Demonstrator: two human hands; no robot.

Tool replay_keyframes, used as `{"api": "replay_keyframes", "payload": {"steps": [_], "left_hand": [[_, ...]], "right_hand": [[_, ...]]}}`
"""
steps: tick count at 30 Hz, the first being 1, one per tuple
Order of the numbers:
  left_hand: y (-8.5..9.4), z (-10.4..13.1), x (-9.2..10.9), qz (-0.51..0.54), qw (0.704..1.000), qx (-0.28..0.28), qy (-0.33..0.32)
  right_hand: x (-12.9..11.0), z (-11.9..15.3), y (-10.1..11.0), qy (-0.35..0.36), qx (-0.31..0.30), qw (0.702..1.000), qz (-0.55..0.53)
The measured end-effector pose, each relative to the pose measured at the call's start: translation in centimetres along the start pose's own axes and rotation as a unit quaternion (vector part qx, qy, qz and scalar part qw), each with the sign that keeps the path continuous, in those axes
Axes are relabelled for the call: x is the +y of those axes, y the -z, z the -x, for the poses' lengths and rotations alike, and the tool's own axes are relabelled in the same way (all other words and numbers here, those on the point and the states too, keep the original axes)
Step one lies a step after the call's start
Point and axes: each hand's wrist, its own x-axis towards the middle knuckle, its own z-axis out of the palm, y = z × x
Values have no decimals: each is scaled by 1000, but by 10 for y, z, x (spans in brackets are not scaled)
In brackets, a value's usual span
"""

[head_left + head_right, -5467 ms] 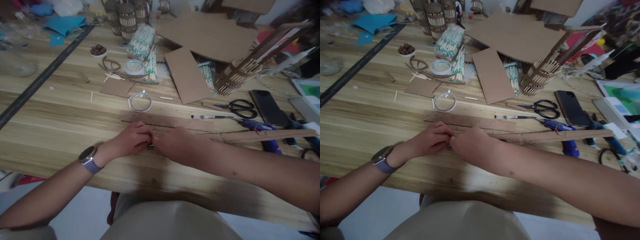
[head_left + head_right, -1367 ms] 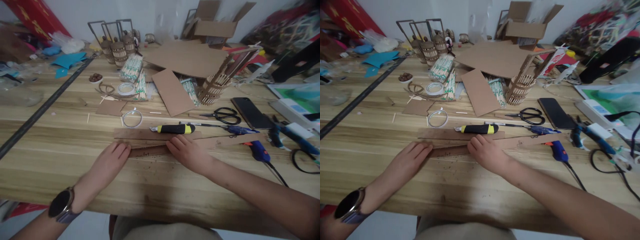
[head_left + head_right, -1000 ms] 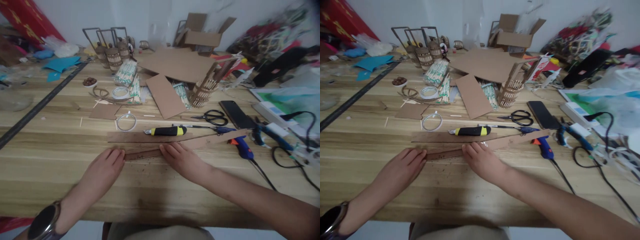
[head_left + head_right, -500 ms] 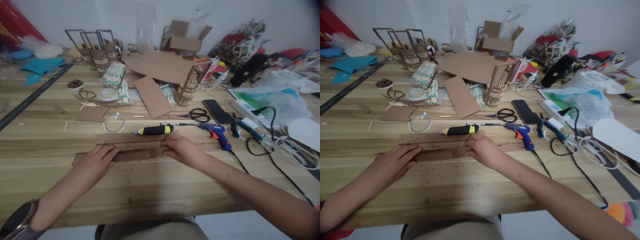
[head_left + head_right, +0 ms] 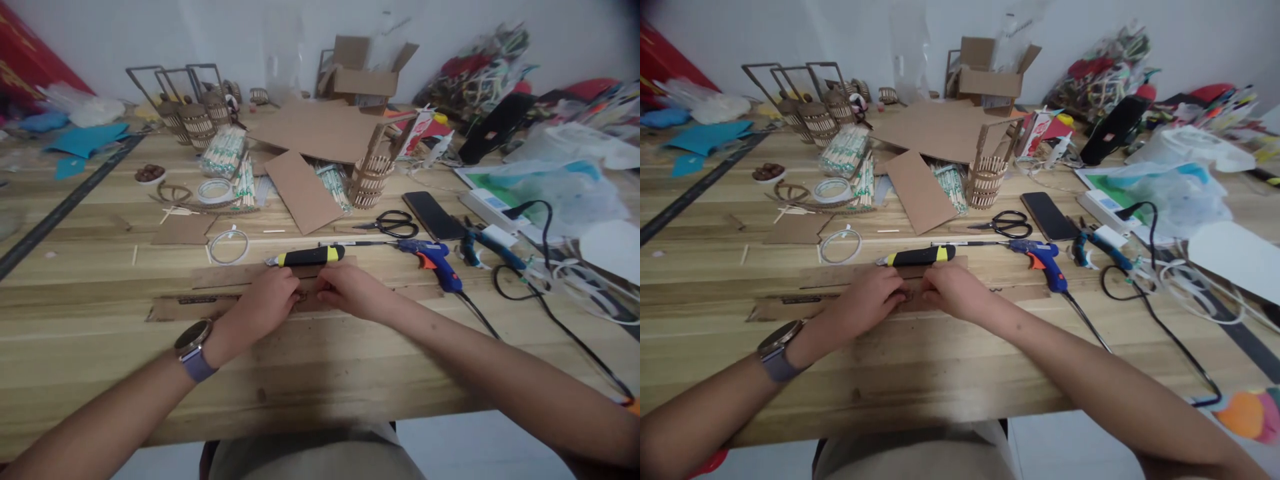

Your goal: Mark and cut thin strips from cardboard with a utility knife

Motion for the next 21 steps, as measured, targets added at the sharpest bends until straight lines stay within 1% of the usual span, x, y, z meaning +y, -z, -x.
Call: {"api": "replay_keyframes", "payload": {"steps": [3, 5, 7, 10, 13, 15, 17, 19, 21], "left_hand": [[0, 3, 3, -15, 1000, 2, 10], [0, 6, 7, -36, 999, 8, 8], [-2, 10, 12, -77, 997, 19, -13], [-8, 18, 17, -167, 982, 42, -73], [-16, 28, 20, -242, 960, 73, -122], [-22, 35, 22, -267, 950, 81, -141], [-24, 40, 23, -276, 944, 79, -160], [-24, 42, 24, -275, 944, 78, -167], [-21, 40, 25, -265, 948, 72, -161]], "right_hand": [[-3, -2, -1, -5, -15, 999, 28], [-5, 0, -3, 11, -17, 998, 62], [-7, 5, -8, 38, 6, 991, 130], [-11, 17, -20, 79, 60, 964, 248], [-15, 28, -32, 116, 105, 939, 305], [-17, 35, -37, 145, 124, 929, 317], [-18, 41, -39, 165, 126, 927, 313], [-15, 45, -35, 167, 109, 936, 291], [-6, 46, -26, 157, 84, 952, 250]]}}
